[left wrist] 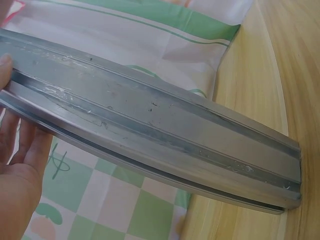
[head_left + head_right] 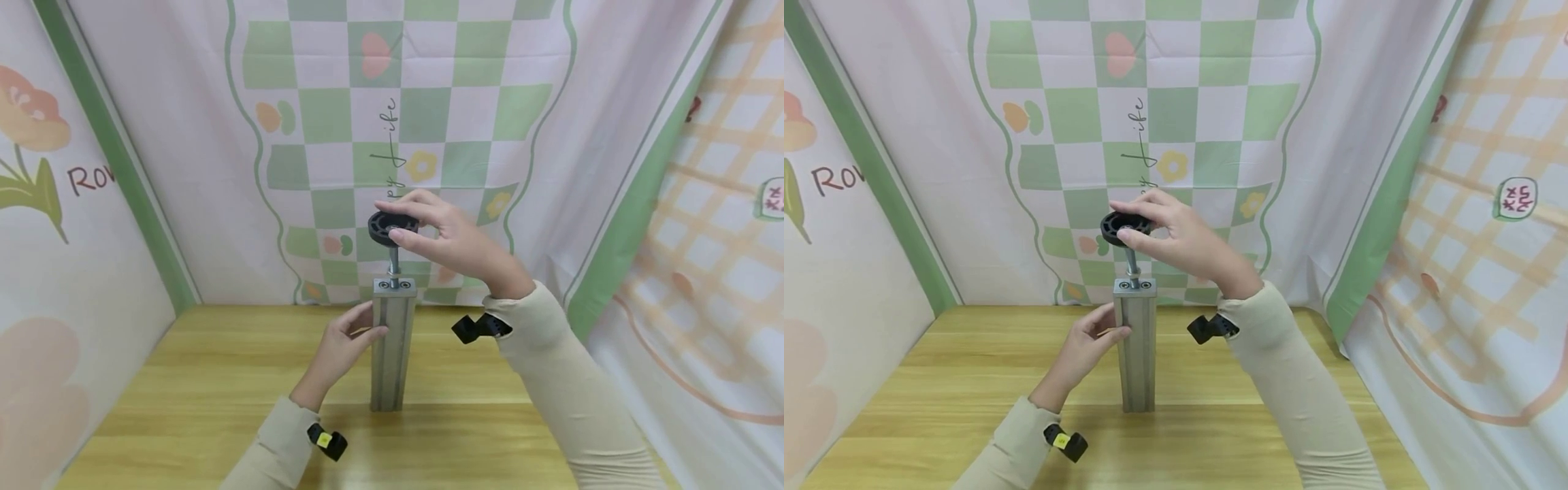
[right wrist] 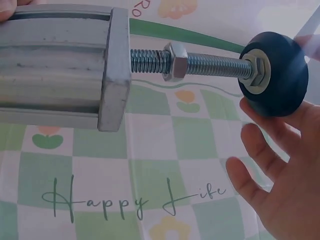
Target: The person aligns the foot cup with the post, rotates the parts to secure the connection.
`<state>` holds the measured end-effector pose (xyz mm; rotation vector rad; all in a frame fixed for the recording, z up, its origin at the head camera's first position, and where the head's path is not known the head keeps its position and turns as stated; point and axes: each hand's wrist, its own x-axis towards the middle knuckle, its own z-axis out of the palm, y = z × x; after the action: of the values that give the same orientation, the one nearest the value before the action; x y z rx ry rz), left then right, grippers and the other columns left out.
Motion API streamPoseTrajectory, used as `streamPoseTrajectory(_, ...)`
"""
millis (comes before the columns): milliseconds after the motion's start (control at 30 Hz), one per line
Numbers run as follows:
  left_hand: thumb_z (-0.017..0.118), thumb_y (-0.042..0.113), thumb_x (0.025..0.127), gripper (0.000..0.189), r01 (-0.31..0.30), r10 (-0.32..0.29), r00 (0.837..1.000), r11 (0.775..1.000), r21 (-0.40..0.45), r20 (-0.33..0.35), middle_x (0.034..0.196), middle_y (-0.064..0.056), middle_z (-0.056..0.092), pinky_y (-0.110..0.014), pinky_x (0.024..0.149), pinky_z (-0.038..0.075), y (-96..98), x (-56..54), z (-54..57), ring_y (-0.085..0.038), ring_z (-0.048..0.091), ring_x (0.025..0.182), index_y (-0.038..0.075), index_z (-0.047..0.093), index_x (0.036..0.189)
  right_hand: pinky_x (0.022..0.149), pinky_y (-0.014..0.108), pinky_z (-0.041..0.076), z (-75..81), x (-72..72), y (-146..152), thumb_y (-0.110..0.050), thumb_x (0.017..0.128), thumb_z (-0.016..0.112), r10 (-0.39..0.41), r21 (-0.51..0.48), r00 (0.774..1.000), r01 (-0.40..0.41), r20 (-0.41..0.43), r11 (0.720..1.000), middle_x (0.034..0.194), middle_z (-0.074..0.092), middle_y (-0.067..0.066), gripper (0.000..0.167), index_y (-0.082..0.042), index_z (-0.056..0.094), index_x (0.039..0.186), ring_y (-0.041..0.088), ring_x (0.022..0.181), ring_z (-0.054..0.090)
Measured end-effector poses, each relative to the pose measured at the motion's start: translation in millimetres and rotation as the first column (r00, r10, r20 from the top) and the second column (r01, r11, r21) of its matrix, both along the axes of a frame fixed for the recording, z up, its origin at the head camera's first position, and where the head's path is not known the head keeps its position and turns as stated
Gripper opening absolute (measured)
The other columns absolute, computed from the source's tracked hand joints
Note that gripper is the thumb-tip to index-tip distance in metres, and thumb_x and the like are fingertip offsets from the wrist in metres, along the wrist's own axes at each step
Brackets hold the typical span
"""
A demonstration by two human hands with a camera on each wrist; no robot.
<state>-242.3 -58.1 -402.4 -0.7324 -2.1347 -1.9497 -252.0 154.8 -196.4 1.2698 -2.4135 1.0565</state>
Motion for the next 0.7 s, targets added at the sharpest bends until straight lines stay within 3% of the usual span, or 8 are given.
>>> streamPoseTrajectory(167, 0.074, 0.019, 0.093, 0.046, -0.001, 0.001, 1.0, 1.0, -0.001, 0.005, 0.109, -0.006, 0.07, -0.031, 0.094, 0.054, -0.2, -0.6, -1.5, -0.021, 0.066, 0.105, 0.01, 0.061, 0.137, 0.083, 0.04, 0.045, -1.2, 0.7, -3.7, -0.042, 0.097, 0.063, -0.086, -0.012, 0.996, 0.086, -0.025, 0.996, 0.125, 0.055, -0.003, 0.048, -0.021, 0.059, 0.14, 0.016, 0.102, 0.053)
streamPoseTrajectory(300, 0.073, 0.019, 0.094, 0.046, -0.002, 0.002, 1.0, 1.0, -0.001, 0.001, 0.11, -0.006, 0.07, -0.032, 0.094, 0.053, -0.4, -0.7, -2.6, -0.021, 0.066, 0.105, 0.01, 0.061, 0.137, 0.081, 0.038, 0.048, -2.7, 1.9, -8.8, -0.049, 0.092, 0.069, -0.174, -0.025, 0.985, 0.174, 0.009, 0.984, 0.117, 0.06, -0.002, 0.053, -0.014, 0.058, 0.13, 0.015, 0.097, 0.057)
streamPoseTrajectory(433, 0.073, 0.018, 0.094, 0.046, 0.005, -0.005, 1.0, 1.0, 0.001, -0.01, 0.11, -0.006, 0.07, -0.032, 0.095, 0.053, -0.4, -2.1, -3.1, -0.021, 0.066, 0.105, 0.011, 0.061, 0.137, 0.072, 0.037, 0.052, -5.0, 3.3, -14.3, -0.055, 0.088, 0.071, -0.244, -0.042, 0.968, 0.247, 0.063, 0.968, 0.106, 0.062, 0.003, 0.06, -0.011, 0.051, 0.124, 0.019, 0.086, 0.06)
streamPoseTrajectory(600, 0.073, 0.016, 0.093, 0.045, 0.007, -0.007, 1.0, 1.0, 0.001, -0.007, 0.11, -0.007, 0.07, -0.032, 0.095, 0.053, -1.0, -3.1, -2.9, -0.022, 0.066, 0.105, 0.01, 0.061, 0.136, 0.063, 0.038, 0.053, -8.7, 5.7, -20.0, -0.055, 0.087, 0.072, -0.264, -0.08, 0.959, 0.273, 0.101, 0.959, 0.098, 0.064, 0.008, 0.061, -0.011, 0.046, 0.119, 0.023, 0.075, 0.061)
streamPoseTrajectory(700, 0.073, 0.015, 0.093, 0.045, 0.012, -0.012, 1.0, 1.0, 0.009, 0.003, 0.11, -0.008, 0.07, -0.031, 0.095, 0.053, -1.4, -2.7, -2.8, -0.022, 0.066, 0.105, 0.009, 0.061, 0.136, 0.062, 0.038, 0.053, -12.0, 7.5, -22.6, -0.054, 0.088, 0.071, -0.249, -0.108, 0.963, 0.26, 0.104, 0.96, 0.099, 0.064, 0.007, 0.061, -0.012, 0.045, 0.123, 0.022, 0.073, 0.062)
